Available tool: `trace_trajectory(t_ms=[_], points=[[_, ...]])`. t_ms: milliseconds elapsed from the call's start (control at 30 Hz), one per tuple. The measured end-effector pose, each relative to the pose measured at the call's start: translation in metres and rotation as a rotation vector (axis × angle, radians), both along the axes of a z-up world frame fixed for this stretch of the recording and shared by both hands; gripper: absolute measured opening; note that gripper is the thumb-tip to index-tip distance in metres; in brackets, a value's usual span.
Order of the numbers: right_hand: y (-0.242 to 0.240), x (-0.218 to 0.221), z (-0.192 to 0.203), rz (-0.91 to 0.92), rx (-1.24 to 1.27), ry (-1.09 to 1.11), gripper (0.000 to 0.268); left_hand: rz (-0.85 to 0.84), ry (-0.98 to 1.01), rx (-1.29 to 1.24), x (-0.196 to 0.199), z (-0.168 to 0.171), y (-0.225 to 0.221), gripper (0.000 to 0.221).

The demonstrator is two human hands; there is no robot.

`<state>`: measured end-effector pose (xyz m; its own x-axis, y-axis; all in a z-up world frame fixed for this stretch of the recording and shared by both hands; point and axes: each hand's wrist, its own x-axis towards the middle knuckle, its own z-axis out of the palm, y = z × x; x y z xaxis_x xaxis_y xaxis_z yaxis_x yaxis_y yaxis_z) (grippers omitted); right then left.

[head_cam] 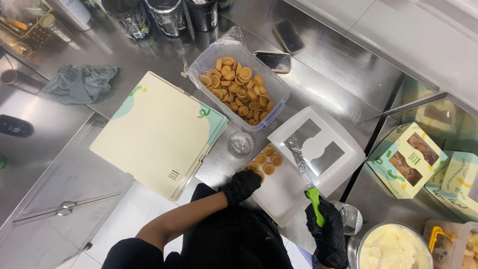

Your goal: Arranging tart shells in a box and brushing the interior of each shell with a liquid.

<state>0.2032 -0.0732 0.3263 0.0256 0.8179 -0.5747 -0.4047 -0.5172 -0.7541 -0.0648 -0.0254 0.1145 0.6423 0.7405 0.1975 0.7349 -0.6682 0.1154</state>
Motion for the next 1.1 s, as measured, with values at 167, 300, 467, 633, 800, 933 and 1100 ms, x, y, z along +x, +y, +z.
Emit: trace_trajectory(t_ms=[167, 300, 467, 633, 800, 933, 1100], points=[[-0.002, -0.008, 0.007, 0.046, 0.025, 0.0, 0.051, 0.171, -0.097, -0.17, 0.008, 0.01, 0.0, 0.009], [-0.001, -0.008, -0.01, 0.086, 0.024, 0.005, 0.052, 0.164, -0.166, -0.187, 0.007, -0.019, -0.007, 0.021], [0.004, -0.01, -0.037, 0.281, -0.056, -0.065, 0.046, 0.065, 0.037, -0.027, 0.002, -0.04, 0.002, 0.038], [0.005, -0.021, -0.05, 0.332, -0.009, -0.121, 0.04, -0.057, -0.022, -0.139, 0.0, -0.013, 0.002, 0.04], [0.006, -0.016, -0.068, 0.306, 0.021, -0.137, 0.04, -0.143, -0.023, -0.835, -0.03, 0.162, 0.051, 0.033], [0.003, -0.022, -0.074, 0.35, 0.017, -0.211, 0.04, -0.004, -0.365, -1.048, -0.068, 0.204, 0.16, 0.024], [-0.002, -0.041, -0.07, 0.391, 0.04, -0.222, 0.041, 0.15, -0.747, -0.113, -0.074, 0.043, 0.299, 0.024]])
